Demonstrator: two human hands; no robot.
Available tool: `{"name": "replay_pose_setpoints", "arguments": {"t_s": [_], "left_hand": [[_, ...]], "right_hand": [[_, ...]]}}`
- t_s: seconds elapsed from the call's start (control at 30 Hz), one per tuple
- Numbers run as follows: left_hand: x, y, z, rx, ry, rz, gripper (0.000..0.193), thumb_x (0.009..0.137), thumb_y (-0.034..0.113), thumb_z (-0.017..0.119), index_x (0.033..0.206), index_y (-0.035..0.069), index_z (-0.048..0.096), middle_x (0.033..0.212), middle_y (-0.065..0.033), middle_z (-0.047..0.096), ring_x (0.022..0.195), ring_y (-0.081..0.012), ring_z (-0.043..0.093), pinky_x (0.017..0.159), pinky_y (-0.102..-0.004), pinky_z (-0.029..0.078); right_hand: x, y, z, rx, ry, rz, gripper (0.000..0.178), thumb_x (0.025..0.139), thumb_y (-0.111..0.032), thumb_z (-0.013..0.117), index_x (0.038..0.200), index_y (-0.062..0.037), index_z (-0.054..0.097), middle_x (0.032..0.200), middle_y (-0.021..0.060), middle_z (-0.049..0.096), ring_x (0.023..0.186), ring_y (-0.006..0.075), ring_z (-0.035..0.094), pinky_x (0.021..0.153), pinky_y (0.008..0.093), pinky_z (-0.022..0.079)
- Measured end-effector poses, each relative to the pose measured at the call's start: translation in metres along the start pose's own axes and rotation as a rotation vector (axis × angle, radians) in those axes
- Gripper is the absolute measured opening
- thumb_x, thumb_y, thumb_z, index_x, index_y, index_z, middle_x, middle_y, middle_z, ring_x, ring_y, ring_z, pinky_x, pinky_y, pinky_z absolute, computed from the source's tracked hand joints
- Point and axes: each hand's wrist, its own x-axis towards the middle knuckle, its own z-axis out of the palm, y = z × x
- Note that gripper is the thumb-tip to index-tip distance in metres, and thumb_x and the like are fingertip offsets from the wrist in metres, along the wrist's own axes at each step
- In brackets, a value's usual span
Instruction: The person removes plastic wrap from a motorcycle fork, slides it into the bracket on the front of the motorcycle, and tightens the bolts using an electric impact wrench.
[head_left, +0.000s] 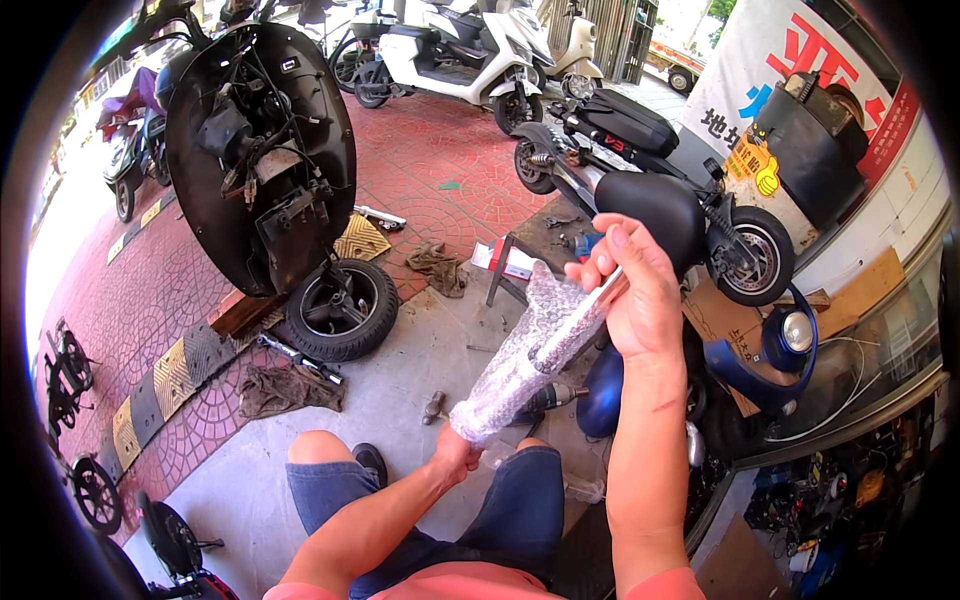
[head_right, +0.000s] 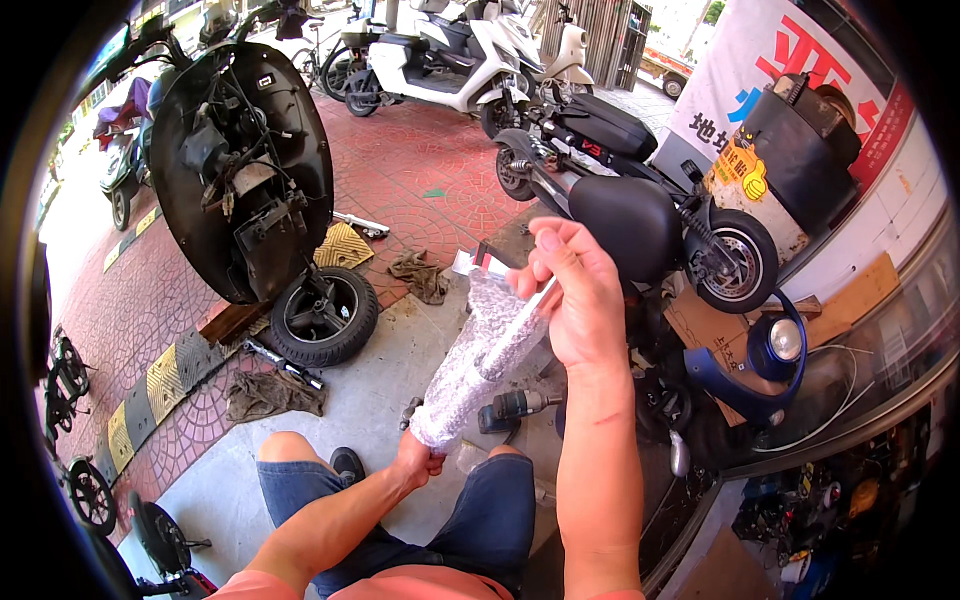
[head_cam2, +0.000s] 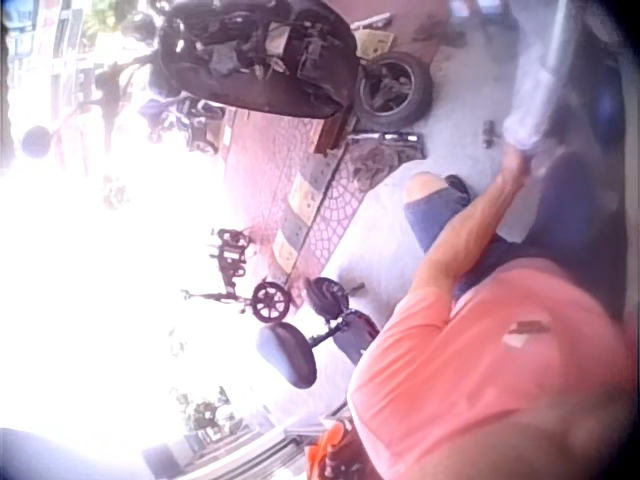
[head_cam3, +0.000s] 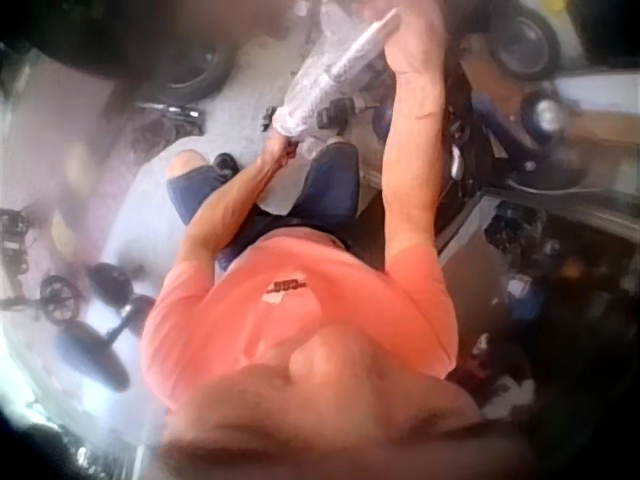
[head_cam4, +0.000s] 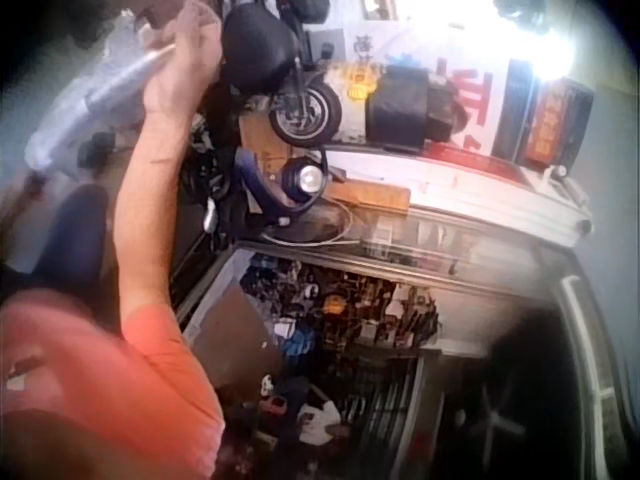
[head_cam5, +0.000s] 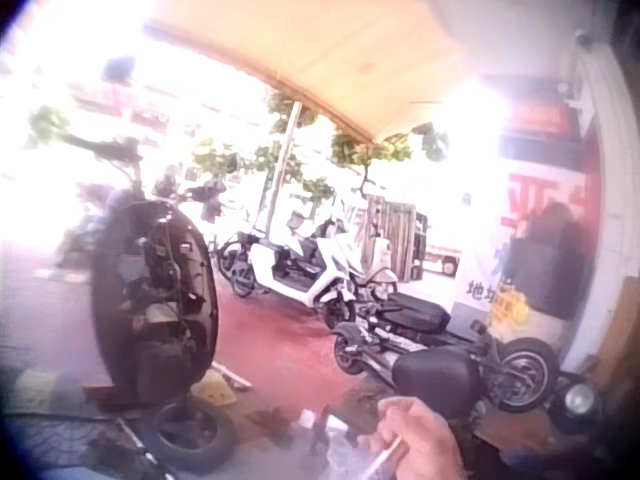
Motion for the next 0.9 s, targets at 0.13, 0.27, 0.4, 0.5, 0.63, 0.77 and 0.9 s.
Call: {"name": "replay_pose_setpoints", "arguments": {"t_s": [0.13, 0.27, 0.4, 0.5, 0.63, 0.77, 0.9], "left_hand": [[-0.004, 0.02, 0.002, -0.015, 0.064, 0.111, 0.027, 0.102, 0.041, 0.057, 0.084, 0.021, 0.054, 0.06, 0.0045, 0.04, 0.042, -0.0102, 0.026, 0.045, -0.0308, 0.016], [0.001, 0.058, -0.002, -0.077, 0.063, 0.32, 0.034, 0.103, 0.045, 0.061, 0.084, 0.017, 0.056, 0.059, 0.0021, 0.04, 0.042, -0.0113, 0.03, 0.042, -0.0318, 0.02], [0.024, 0.075, -0.022, -0.066, 0.328, 0.496, 0.042, 0.104, 0.036, 0.066, 0.072, 0.015, 0.048, 0.055, 0.0008, 0.04, 0.04, -0.0144, 0.036, 0.038, -0.0339, 0.026], [0.026, 0.1, -0.039, -0.266, 0.592, 0.493, 0.028, 0.1, 0.033, 0.071, 0.083, 0.013, 0.059, 0.068, -0.0035, 0.057, 0.055, -0.0201, 0.056, 0.048, -0.033, 0.045], [0.05, 0.142, -0.109, -0.471, 0.337, 0.91, 0.01, 0.101, 0.013, 0.067, 0.095, 0.01, 0.06, 0.085, -0.0068, 0.068, 0.063, -0.0163, 0.061, 0.054, -0.0309, 0.051], [-0.069, 0.154, -0.017, 0.205, 0.308, 0.92, 0.017, 0.096, 0.005, 0.067, 0.111, 0.009, 0.059, 0.075, 0.0009, 0.059, 0.053, -0.0043, 0.048, 0.046, -0.0212, 0.038], [-0.118, 0.11, 0.033, 0.974, -0.238, 0.801, 0.029, 0.087, 0.01, 0.08, 0.114, 0.001, 0.074, 0.097, -0.0086, 0.072, 0.093, -0.0182, 0.07, 0.084, -0.0328, 0.056]], "right_hand": [[-0.036, 0.001, -0.054, 0.151, 0.115, -0.049, 0.016, 0.106, -0.023, 0.066, 0.106, -0.0075, 0.062, 0.07, -0.004, 0.046, 0.064, 0.0116, 0.05, 0.092, 0.0459, 0.056], [-0.072, -0.042, -0.054, 0.153, 0.085, -0.273, 0.019, 0.109, -0.028, 0.062, 0.112, -0.009, 0.061, 0.071, -0.0035, 0.04, 0.066, 0.012, 0.045, 0.108, 0.0524, 0.05], [-0.101, -0.096, -0.059, 0.008, -0.002, -0.462, 0.028, 0.108, -0.031, 0.062, 0.123, -0.0073, 0.058, 0.071, -0.0032, 0.042, 0.066, 0.012, 0.049, 0.116, 0.0573, 0.043], [-0.123, -0.121, -0.073, -0.144, 0.08, -0.511, 0.036, 0.104, -0.031, 0.069, 0.124, -0.0046, 0.057, 0.07, -0.0032, 0.044, 0.06, 0.011, 0.048, 0.111, 0.0545, 0.049], [-0.148, -0.119, -0.079, -0.329, 0.218, -0.446, 0.035, 0.097, -0.019, 0.077, 0.12, -0.0013, 0.057, 0.071, -0.0031, 0.053, 0.059, 0.0072, 0.049, 0.071, 0.0296, 0.051], [-0.176, -0.093, -0.07, -0.716, 0.256, -0.256, 0.034, 0.093, -0.01, 0.081, 0.118, -0.0008, 0.06, 0.072, -0.0056, 0.053, 0.063, 0.0018, 0.043, 0.059, 0.0212, 0.033], [-0.186, -0.068, -0.062, -0.629, 0.126, -0.126, 0.028, 0.093, -0.007, 0.08, 0.116, 0.0001, 0.066, 0.071, -0.0055, 0.054, 0.066, 0.0019, 0.047, 0.06, 0.0213, 0.034]]}}
